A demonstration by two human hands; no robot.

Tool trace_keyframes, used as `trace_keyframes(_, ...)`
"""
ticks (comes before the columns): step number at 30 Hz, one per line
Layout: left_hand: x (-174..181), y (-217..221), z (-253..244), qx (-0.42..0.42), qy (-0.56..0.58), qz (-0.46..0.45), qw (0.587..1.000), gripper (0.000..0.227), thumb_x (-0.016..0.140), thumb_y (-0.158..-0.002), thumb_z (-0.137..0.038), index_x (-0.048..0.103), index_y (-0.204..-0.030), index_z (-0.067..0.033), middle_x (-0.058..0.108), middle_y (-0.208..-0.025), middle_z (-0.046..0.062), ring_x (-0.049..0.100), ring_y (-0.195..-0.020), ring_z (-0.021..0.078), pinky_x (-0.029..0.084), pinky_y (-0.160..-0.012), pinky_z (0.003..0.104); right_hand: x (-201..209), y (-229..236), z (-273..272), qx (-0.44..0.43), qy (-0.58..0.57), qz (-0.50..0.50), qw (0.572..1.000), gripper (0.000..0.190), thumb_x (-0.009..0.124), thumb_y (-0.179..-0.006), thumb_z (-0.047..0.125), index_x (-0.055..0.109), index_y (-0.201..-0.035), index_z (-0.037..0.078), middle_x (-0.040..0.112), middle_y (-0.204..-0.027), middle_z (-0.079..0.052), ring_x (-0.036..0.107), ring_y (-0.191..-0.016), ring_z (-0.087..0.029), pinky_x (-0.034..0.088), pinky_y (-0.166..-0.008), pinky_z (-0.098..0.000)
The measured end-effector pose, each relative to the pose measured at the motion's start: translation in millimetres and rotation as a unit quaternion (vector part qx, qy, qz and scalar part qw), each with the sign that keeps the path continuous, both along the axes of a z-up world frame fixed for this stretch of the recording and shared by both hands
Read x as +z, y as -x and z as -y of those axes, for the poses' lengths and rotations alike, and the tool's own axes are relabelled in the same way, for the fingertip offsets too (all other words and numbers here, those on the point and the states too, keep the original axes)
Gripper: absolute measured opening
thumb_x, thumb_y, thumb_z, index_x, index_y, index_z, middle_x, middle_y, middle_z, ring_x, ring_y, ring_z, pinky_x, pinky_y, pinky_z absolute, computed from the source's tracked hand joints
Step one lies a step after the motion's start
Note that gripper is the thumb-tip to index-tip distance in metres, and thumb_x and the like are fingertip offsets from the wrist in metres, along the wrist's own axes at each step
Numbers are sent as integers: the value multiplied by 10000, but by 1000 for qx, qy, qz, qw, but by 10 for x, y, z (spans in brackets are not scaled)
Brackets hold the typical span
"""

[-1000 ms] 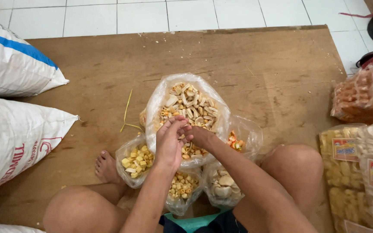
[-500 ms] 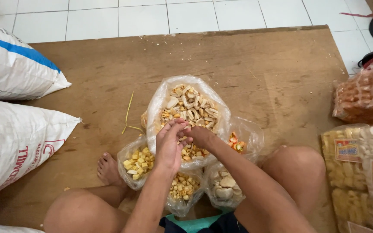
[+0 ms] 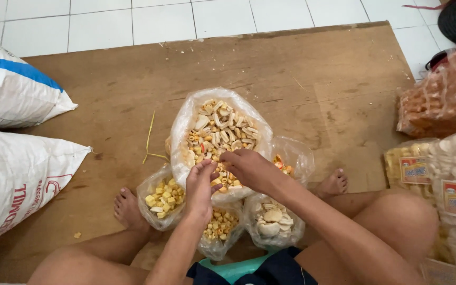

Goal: Sorting various types of crackers from a large central bag into smaller individual bags by hand.

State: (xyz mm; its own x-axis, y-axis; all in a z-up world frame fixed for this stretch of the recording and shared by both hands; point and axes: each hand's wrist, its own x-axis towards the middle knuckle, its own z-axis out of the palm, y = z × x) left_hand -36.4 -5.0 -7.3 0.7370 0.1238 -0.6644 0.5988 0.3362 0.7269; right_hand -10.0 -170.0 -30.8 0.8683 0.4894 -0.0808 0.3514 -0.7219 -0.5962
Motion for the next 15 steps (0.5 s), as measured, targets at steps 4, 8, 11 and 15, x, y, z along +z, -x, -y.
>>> trace_keyframes(4, -1, 150, 82, -51, 13, 12, 999, 350, 717, -901, -172, 655, -1218, -37, 594, -1000, 52, 648, -872, 184, 569, -668, 305, 333, 249, 129, -26, -45, -31, 998, 301, 655, -945, 157, 598, -1240, 134, 684, -964, -226, 704, -906, -453, 594, -768, -496)
trace_keyframes(8, -165, 198, 153, -95, 24, 15, 995, 275, 730, -912, -209, 734, -1143, -59, 665, -968, 59, 711, -837, 202, 611, -637, 316, 514, 347, 199, -44, -80, -58, 994, 254, 676, -927, 121, 638, -1177, 102, 683, -866, -215, 716, -830, -418, 585, -732, -470)
trace_keyframes(11, -246, 196, 203, -112, 36, 10, 993, 247, 729, -915, -207, 757, -1113, -63, 690, -955, 70, 744, -824, 228, 625, -626, 339, 560, 349, 254, -52, -89, -61, 993, 252, 690, -914, 113, 665, -1164, 100, 678, -821, -190, 718, -796, -390, 582, -719, -453)
trace_keyframes(15, -259, 191, 248, -157, 49, -1, 986, 272, 677, -947, -217, 738, -1165, -68, 734, -965, 78, 747, -805, 205, 608, -627, 311, 530, 351, 333, -66, -89, -59, 992, 264, 717, -895, 123, 680, -1156, 112, 696, -819, -176, 729, -778, -369, 579, -705, -435)
